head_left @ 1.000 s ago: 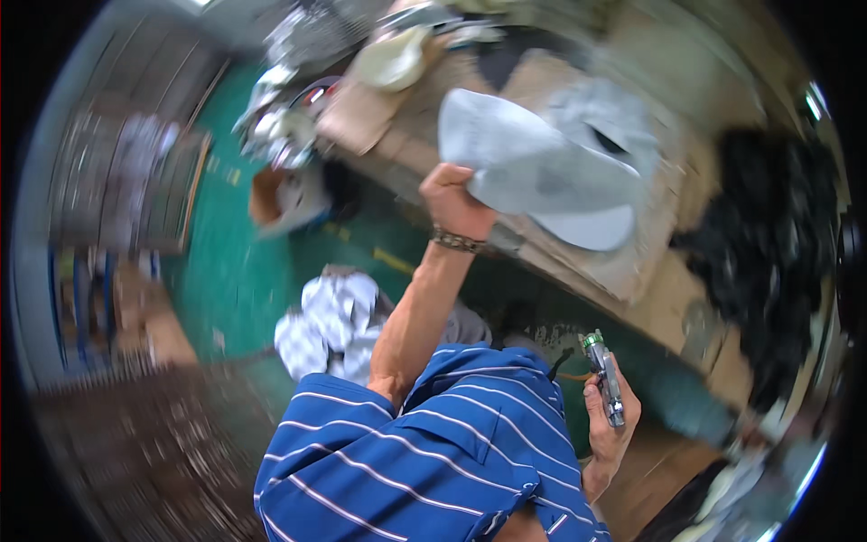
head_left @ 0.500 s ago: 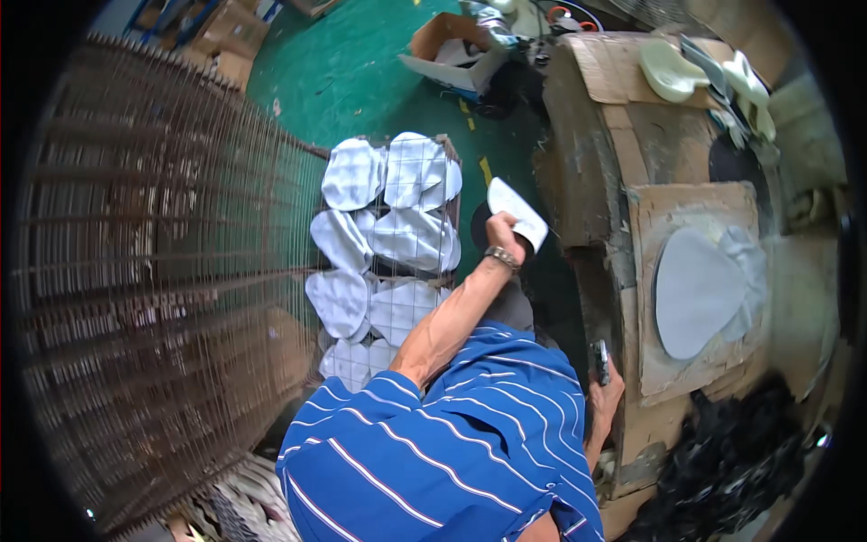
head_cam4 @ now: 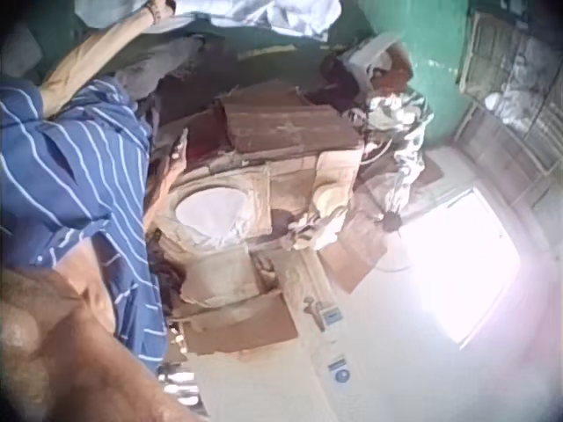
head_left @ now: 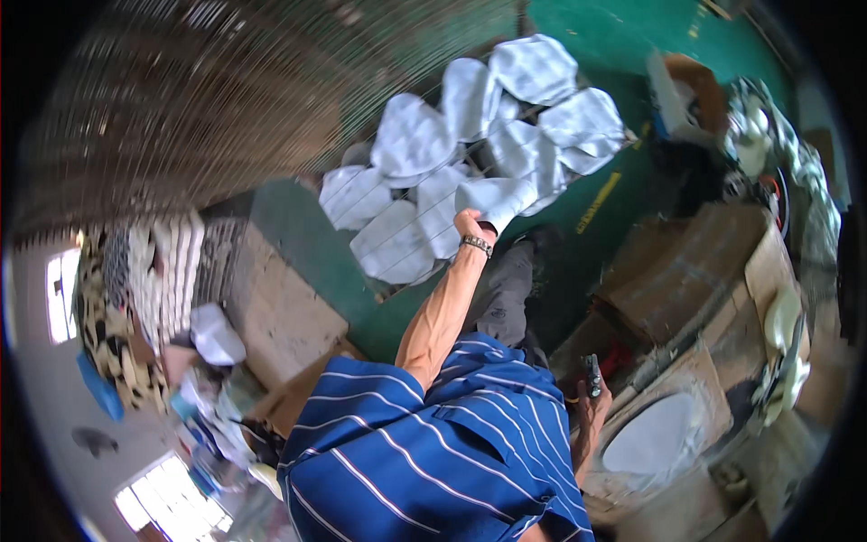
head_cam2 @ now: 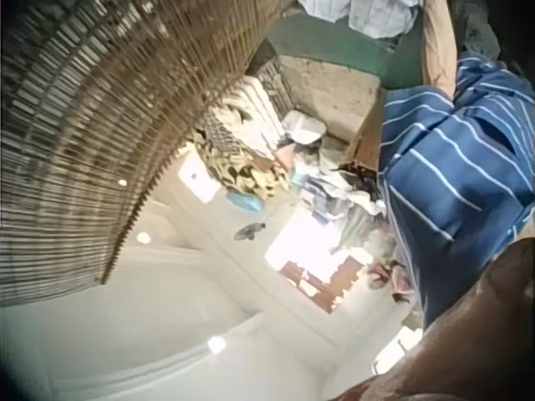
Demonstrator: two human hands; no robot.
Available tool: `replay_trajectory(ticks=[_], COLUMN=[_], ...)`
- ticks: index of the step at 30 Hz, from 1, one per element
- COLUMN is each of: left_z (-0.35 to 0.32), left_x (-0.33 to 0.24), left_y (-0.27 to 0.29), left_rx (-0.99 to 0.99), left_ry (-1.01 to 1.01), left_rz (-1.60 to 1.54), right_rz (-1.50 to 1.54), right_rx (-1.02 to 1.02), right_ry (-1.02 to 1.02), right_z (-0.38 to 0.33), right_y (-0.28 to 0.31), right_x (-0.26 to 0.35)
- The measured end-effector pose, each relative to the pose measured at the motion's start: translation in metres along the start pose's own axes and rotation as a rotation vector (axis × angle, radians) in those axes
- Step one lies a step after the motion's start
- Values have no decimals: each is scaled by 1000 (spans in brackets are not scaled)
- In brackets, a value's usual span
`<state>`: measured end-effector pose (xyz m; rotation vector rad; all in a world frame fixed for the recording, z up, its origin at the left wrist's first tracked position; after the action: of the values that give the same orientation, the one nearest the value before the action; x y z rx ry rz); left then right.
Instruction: The recorder uses a spray gun to apply adhesive to white foam pads and then stacks them on a nearby drying rack.
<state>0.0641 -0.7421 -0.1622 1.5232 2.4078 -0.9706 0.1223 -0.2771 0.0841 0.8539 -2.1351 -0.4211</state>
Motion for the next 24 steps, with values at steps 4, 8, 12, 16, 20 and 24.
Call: replay_trajectory(ticks=[4,8,12,16,20,24], left_z=[22,56,84,96,143,257], left_x=[-132,-263,-383,-456,-429,-359], left_y=[40,71,84,87,106,212], left_rx=[-91,-246,-290,-48,-60,-505], left_ry=[-141,-278,-468,-751,-846,-594], left_rz=[-156,-282,-394,-568,-644,-369], right_rz=[-228,-313,-354,-481,-503,-548], right_rx=[94,146,248,247,262,288], right_ry=[101,98,-9,-93,-138,-325], right_z=[16,24,30,37,46,69], right_y=[-21,-47,-86,-110,-124,-123], right_x=[37,69,93,99,76,39])
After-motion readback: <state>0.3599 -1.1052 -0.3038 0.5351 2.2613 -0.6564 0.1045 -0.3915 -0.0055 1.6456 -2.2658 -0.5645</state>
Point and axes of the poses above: each hand's wrist, its own z-axis towards the middle knuckle, its own y-axis out of the back of the hand, x = y × z, the point moved 9 cm from there along z, towards the middle knuckle, and after that the axes turned 6 degrees about -y, right-handed, at the moved point
